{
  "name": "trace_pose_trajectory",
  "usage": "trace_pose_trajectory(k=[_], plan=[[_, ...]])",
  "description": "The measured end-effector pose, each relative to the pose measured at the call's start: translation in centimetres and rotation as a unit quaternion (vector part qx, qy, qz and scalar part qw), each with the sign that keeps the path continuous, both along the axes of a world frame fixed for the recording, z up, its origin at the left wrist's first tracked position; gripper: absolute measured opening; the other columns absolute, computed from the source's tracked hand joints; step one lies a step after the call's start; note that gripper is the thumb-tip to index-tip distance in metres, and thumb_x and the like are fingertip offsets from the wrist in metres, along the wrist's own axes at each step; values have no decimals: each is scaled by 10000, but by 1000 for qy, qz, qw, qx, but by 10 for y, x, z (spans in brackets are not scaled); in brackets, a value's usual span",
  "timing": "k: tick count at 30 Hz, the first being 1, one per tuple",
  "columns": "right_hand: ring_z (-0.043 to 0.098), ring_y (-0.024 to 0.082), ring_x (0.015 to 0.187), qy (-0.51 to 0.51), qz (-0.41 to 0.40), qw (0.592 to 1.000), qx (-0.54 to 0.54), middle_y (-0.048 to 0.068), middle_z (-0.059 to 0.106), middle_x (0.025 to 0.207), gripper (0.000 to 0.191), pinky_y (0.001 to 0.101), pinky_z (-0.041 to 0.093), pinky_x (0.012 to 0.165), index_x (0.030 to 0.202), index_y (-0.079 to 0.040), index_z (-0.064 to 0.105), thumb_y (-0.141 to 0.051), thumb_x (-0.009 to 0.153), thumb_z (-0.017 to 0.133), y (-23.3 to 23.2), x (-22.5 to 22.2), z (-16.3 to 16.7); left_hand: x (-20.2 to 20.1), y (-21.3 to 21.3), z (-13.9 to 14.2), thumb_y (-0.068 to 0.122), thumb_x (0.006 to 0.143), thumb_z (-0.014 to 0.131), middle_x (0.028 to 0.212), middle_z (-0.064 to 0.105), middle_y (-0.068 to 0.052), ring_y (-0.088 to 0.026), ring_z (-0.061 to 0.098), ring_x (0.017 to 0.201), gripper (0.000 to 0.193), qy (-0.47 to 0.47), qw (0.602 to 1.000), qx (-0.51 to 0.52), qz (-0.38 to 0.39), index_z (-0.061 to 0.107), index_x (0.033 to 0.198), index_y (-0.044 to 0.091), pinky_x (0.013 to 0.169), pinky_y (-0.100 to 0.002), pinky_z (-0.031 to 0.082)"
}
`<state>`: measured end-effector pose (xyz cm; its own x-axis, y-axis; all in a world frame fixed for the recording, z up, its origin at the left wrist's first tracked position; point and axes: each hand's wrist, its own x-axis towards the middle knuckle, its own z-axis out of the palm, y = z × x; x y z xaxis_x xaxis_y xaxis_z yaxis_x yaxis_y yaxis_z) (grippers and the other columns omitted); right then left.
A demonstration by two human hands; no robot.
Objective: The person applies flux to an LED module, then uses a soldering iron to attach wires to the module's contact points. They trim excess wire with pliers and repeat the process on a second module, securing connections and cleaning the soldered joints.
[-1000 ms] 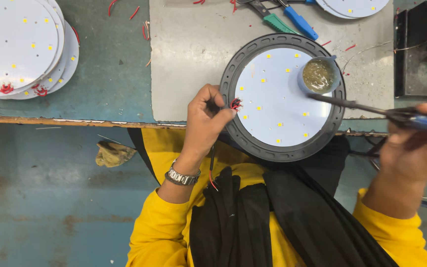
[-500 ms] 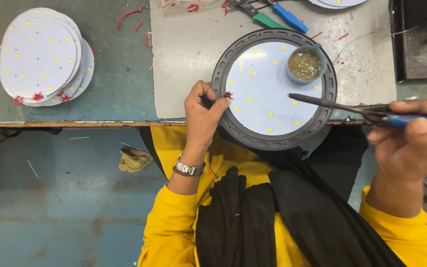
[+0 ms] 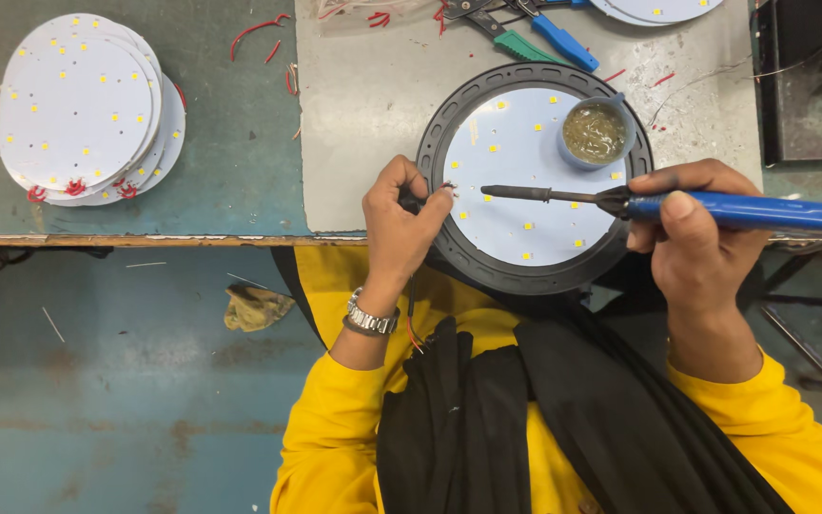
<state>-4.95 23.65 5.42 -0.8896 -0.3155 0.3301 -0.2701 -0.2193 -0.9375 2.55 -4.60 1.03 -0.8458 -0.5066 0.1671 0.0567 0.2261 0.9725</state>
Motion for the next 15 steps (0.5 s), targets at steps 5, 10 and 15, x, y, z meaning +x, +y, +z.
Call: trace_pose_trajectory(k=[5, 10, 15], plan=[[574, 148, 540, -25, 8, 1000, -4, 159, 673, 866, 345, 215, 448, 494, 1031, 104, 640, -236, 1063, 689, -6, -9, -1, -8, -19, 8, 144, 787, 774, 694, 509, 30, -49, 431, 620, 295, -12, 998, -37, -57, 497, 771, 43, 553, -245, 388], [578, 161, 542, -29, 16, 999, 0, 186, 677, 903, 327, 232, 473, 509, 1018, 110, 624, -209, 1058, 684, -13, -23, 1, -20, -37, 13, 159, 777, 774, 723, 511, 42, -44, 418, 655, 275, -36, 990, -22, -132, 523, 806, 51, 580, -239, 386], [577, 156, 537, -36, 34, 999, 0, 202, 682, 924, 320, 230, 489, 522, 1024, 118, 617, -194, 1053, 682, -20, -30, 1, -25, -41, 14, 153, 781, 763, 759, 491, 56, -43, 411, 691, 270, -45, 987, 25, -155, 511, 812, 61, 610, -229, 379]])
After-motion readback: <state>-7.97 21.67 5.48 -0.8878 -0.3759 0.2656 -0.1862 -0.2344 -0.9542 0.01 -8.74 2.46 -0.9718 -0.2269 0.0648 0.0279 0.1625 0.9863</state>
